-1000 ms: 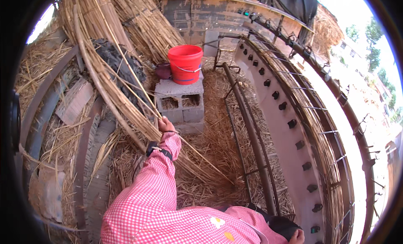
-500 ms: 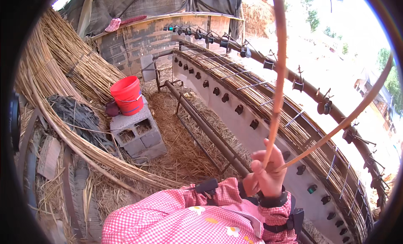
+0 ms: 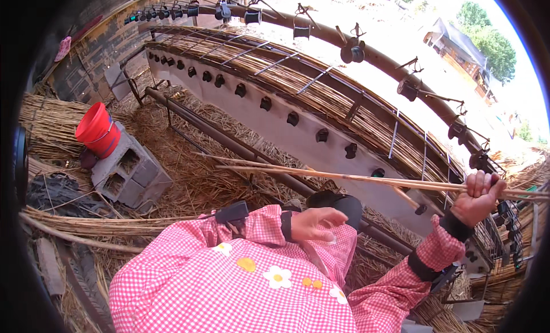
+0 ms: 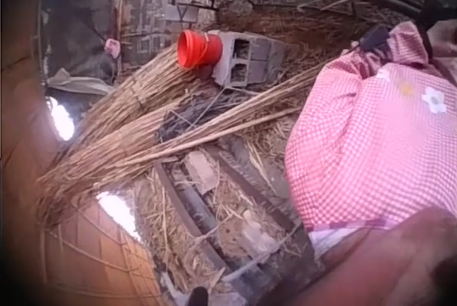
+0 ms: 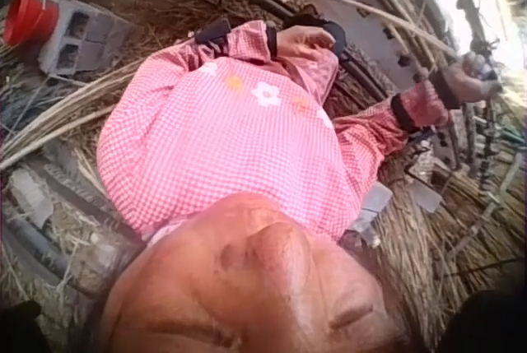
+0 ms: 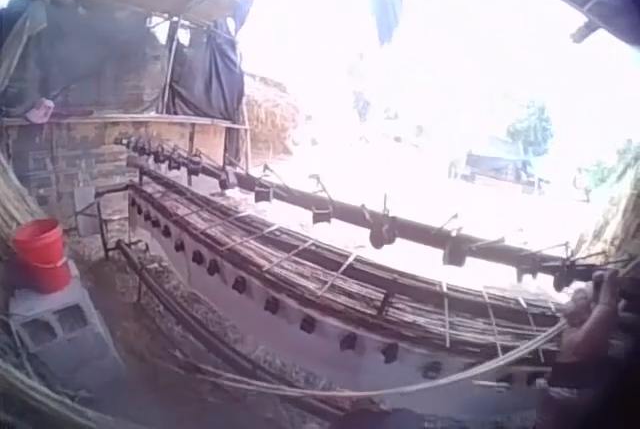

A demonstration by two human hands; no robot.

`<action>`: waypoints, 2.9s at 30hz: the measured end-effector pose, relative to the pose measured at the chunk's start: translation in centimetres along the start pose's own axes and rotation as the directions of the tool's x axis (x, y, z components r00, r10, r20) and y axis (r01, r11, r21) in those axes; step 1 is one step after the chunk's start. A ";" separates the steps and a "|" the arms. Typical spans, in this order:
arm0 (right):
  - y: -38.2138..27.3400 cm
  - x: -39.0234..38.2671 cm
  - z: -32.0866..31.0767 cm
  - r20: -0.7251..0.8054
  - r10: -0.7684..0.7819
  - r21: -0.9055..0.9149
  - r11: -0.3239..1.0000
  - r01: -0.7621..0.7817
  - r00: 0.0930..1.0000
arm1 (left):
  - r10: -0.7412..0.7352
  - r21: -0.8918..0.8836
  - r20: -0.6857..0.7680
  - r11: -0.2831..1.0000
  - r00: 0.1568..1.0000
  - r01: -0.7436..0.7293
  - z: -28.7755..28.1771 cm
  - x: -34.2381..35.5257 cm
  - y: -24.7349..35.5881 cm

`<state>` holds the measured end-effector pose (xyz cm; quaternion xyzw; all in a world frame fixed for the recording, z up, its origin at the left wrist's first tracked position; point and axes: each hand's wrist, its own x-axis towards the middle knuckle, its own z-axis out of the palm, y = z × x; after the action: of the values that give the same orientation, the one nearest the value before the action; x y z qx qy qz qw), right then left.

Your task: Feeding straw bundles into a weaving machine and managing the twine spools.

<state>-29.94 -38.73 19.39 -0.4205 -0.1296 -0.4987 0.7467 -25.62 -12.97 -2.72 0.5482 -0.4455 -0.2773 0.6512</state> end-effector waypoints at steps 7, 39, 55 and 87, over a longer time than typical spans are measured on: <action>8.4 -10.0 -3.6 -0.228 0.177 0.197 0.971 -0.133 0.958 | -0.200 -0.913 -0.307 0.337 0.930 -0.229 -0.9 8.1 2.2; 19.7 -14.4 2.2 0.015 0.477 0.106 0.873 -0.476 0.879 | -0.167 -0.203 -0.978 0.593 0.128 -0.779 -35.5 2.3 3.1; 17.0 -16.2 -8.9 0.158 0.757 0.019 0.640 -0.768 0.634 | 0.205 -0.391 -0.895 0.065 0.395 -0.918 -34.2 -2.6 4.0; 23.0 -15.8 7.7 0.018 0.559 -0.188 0.816 -0.546 0.829 | -0.358 -0.405 -0.913 0.737 0.195 -0.541 -32.3 2.5 6.2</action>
<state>-15.98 -19.38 2.99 -0.5216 0.0153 -0.2543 0.8143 3.31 1.54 3.86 0.2891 0.1675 0.0403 0.9417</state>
